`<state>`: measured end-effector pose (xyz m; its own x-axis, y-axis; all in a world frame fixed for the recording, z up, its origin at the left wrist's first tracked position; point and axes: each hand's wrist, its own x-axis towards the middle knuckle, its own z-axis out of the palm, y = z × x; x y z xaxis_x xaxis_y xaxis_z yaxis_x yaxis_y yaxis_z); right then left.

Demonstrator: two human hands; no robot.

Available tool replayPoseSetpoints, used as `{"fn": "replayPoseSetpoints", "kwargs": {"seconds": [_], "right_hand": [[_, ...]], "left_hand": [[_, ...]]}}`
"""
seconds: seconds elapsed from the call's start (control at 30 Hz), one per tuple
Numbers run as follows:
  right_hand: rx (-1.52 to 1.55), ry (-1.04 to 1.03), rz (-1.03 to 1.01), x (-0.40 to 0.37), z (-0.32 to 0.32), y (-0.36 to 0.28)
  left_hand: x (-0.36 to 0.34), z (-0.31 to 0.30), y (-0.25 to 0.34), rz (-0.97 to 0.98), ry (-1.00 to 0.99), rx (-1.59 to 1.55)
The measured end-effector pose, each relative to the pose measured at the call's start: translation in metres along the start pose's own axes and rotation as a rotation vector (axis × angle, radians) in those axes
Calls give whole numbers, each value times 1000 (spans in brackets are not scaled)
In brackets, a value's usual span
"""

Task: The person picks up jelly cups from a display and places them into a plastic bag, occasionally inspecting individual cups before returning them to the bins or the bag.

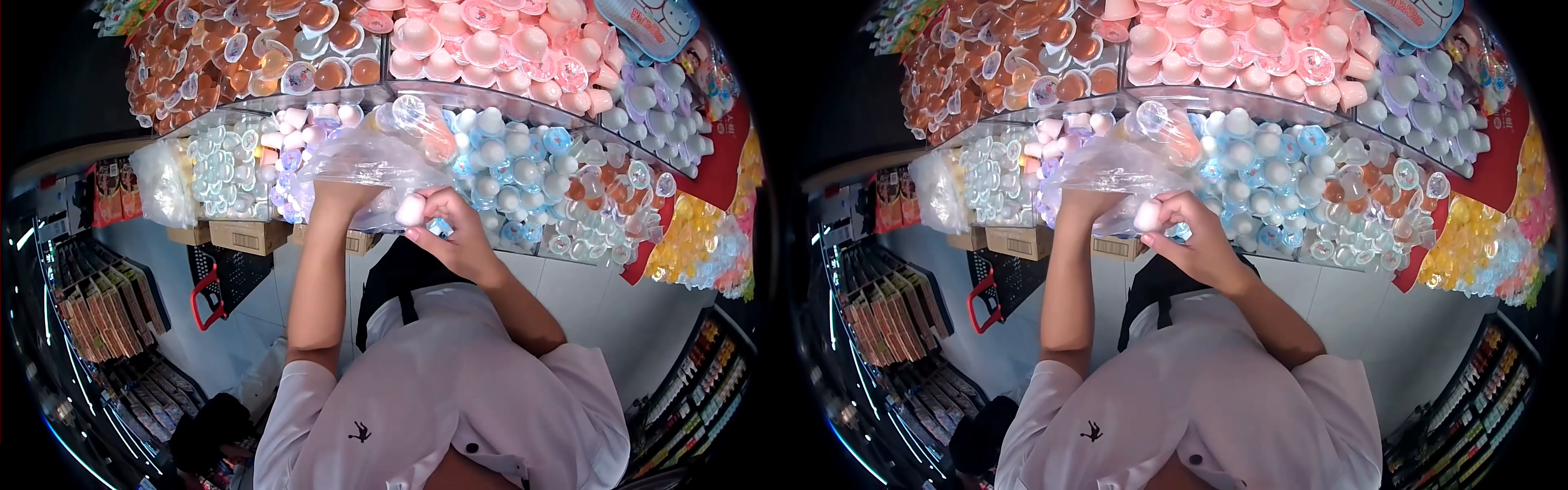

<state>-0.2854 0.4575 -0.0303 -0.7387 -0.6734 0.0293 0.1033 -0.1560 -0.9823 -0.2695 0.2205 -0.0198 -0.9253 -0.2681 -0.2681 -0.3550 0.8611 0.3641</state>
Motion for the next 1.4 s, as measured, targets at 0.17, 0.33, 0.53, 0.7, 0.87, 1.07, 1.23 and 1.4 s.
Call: {"fn": "replayPoseSetpoints", "kwargs": {"seconds": [0.17, 0.33, 0.53, 0.7, 0.87, 1.07, 1.23, 1.4], "right_hand": [[71, 28, 4, 7, 7, -3], [152, 94, 56, 11, 19, -14], [96, 171, 103, 13, 39, -29], [57, 199, 99, 13, 58, -42], [14, 221, 95, 8, 83, -57], [-69, 104, 153, 0, 109, -50], [30, 83, 224, 10, 142, -46], [-87, -53, 197, 47, 171, -52]], "left_hand": [[2, 5, -3, 15, -6, 26], [-15, -11, 7, -4, 87, -43], [-63, -63, 18, -159, 159, -244], [-106, -56, -12, 75, 432, -495], [-137, -66, -46, 146, 373, -755], [-149, -55, -100, 209, 516, -914], [-147, -58, -138, 254, 561, -981], [-149, -68, -156, 189, 600, -905]]}}
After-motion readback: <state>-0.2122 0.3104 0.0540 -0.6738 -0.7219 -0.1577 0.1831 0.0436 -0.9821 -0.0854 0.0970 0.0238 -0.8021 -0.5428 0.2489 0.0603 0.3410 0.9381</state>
